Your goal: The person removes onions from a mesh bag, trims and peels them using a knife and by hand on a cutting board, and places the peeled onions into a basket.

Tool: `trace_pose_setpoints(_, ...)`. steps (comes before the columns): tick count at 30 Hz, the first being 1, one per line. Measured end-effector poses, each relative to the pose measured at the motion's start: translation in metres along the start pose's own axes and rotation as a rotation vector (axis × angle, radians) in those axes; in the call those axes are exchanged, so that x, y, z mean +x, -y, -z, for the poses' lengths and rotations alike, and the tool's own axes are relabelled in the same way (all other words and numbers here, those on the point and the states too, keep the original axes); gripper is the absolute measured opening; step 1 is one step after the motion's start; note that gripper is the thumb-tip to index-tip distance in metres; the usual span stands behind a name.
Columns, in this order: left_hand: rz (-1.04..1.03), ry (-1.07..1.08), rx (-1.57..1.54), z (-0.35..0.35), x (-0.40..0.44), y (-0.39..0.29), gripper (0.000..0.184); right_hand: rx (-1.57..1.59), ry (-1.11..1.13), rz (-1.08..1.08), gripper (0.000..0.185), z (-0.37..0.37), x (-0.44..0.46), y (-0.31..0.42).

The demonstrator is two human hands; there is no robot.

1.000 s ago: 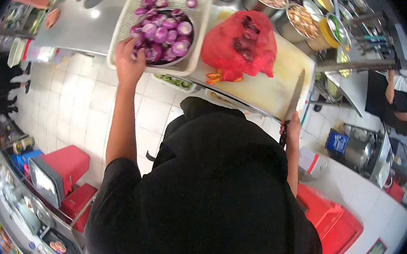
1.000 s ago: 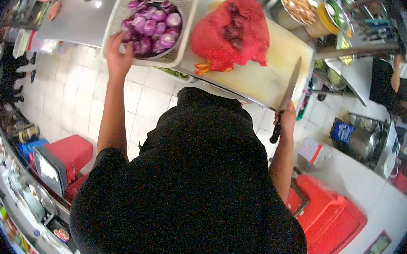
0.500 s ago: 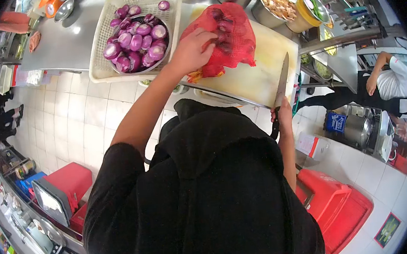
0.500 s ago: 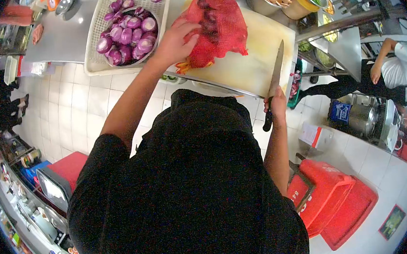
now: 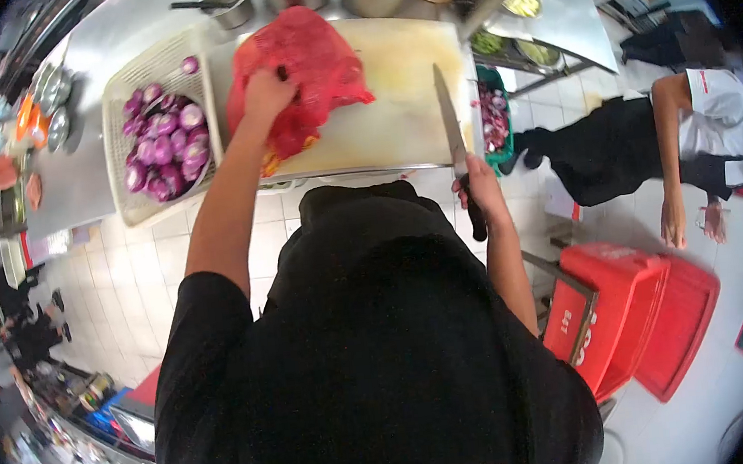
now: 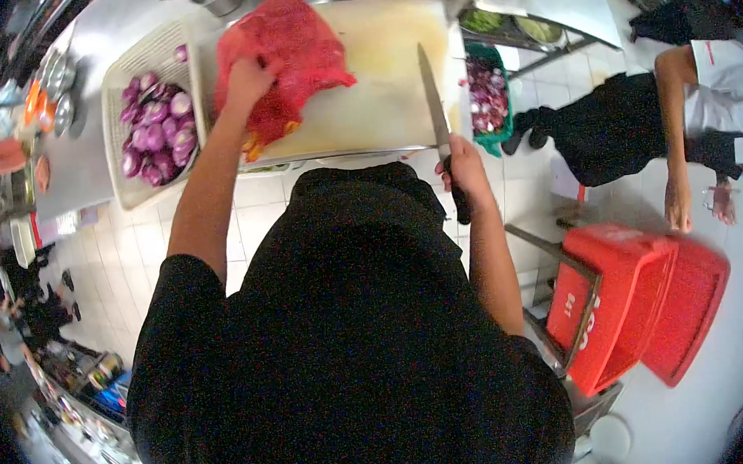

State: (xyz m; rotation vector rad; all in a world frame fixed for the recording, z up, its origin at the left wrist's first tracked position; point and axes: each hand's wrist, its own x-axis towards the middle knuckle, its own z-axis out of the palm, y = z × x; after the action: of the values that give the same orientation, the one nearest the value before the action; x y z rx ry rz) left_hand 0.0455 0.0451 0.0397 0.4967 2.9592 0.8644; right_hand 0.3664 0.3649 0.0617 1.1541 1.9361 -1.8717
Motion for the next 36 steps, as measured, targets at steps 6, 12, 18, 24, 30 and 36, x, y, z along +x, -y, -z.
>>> trace_pose_setpoints(6, 0.088, -0.078, -0.309, -0.019, 0.001, 0.047, 0.04, 0.013, -0.115, 0.034, 0.046, 0.069, 0.009, -0.006)
trace_pose_setpoints(12, 0.223, -0.247, -0.901, 0.049, -0.048, -0.027, 0.027, 0.013, -0.051, 0.031, 0.05, 0.063, 0.005, -0.033)
trace_pose_setpoints(18, 0.307, -0.271, -1.145, 0.056, -0.094, -0.075, 0.026, 0.015, -0.191, 0.057, 0.041, 0.083, -0.007, -0.021)
trace_pose_setpoints(24, 0.264, 0.044, -1.157, -0.002, -0.116, -0.135, 0.028, -0.103, 0.107, 0.126, 0.022, 0.045, -0.018, 0.012)
trace_pose_setpoints(30, 0.362, 0.26, -0.98, -0.086, -0.102, -0.152, 0.038, -0.334, 0.215, 0.202, 0.028, 0.013, -0.009, 0.028)
trace_pose_setpoints(36, 0.413, 0.342, -0.796, -0.088, -0.102, -0.156, 0.05, -0.386, 0.224, 0.198, 0.03, -0.009, -0.001, 0.037)
